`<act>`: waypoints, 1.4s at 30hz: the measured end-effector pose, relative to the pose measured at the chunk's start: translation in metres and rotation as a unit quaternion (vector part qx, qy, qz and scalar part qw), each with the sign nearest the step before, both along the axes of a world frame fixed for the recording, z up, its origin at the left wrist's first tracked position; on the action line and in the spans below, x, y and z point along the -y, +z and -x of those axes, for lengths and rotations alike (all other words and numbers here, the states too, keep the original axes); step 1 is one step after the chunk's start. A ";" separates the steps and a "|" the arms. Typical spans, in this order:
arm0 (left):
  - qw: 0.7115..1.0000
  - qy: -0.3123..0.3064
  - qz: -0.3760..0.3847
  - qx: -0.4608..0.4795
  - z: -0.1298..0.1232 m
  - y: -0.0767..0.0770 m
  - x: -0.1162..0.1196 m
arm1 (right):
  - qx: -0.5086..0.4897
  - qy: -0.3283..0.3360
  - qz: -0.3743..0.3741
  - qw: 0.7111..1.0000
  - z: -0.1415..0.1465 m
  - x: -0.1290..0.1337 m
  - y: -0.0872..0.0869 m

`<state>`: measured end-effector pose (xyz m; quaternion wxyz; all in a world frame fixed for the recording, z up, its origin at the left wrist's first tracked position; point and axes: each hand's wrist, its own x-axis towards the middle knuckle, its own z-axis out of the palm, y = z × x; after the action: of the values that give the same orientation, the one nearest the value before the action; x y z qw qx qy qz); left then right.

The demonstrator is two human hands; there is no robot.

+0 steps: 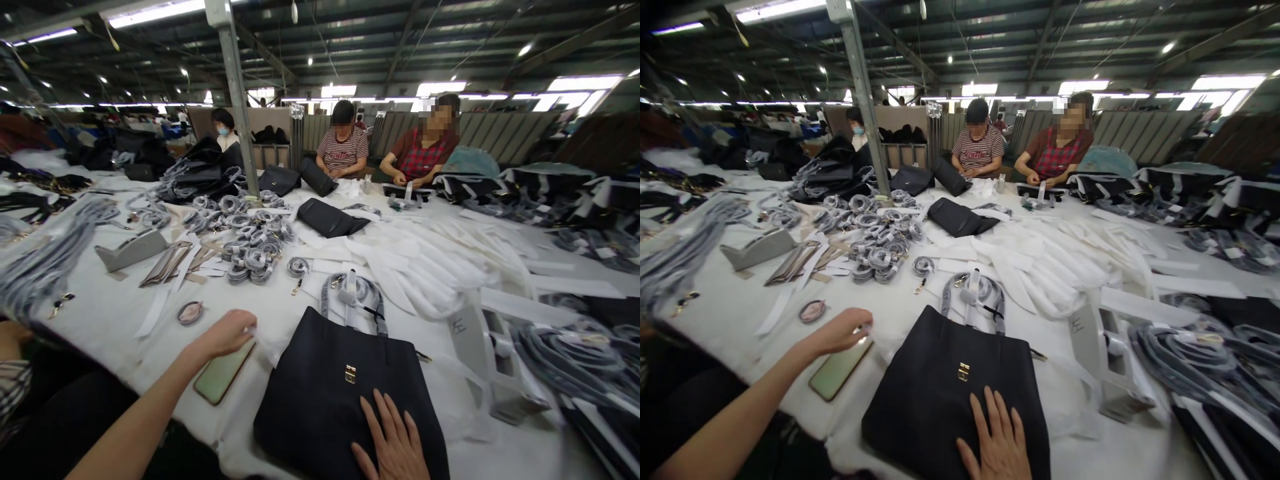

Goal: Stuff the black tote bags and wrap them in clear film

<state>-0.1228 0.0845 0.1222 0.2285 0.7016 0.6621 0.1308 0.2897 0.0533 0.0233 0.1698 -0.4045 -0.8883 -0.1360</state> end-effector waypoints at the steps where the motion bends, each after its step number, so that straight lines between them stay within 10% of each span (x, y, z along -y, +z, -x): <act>1: 1.000 0.027 -0.012 -0.007 0.012 0.008 0.001 | -0.003 -0.001 0.005 1.000 0.000 0.000 -0.002; 6: 0.968 0.224 -0.109 -0.009 0.077 0.041 0.015 | -0.016 0.001 0.004 1.000 -0.002 -0.003 -0.005; 12: 0.834 0.472 -0.148 0.244 0.079 0.033 0.056 | -0.027 -0.001 0.003 1.000 -0.002 -0.005 -0.010; 22: 0.674 0.375 0.025 0.636 -0.101 -0.081 0.052 | -0.032 -0.023 0.045 0.998 -0.001 0.001 -0.002; 33: 0.584 0.492 -0.020 0.645 -0.100 -0.116 0.055 | -0.029 -0.090 0.204 0.974 -0.001 0.023 0.025; 42: 0.643 0.372 0.101 0.662 -0.117 -0.080 0.044 | -0.019 -0.064 0.133 0.989 0.001 0.018 0.017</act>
<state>-0.0062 0.0407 0.0421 0.6077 0.0953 0.5485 0.5663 0.2889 0.0354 0.0403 0.1227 -0.4820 -0.8673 -0.0197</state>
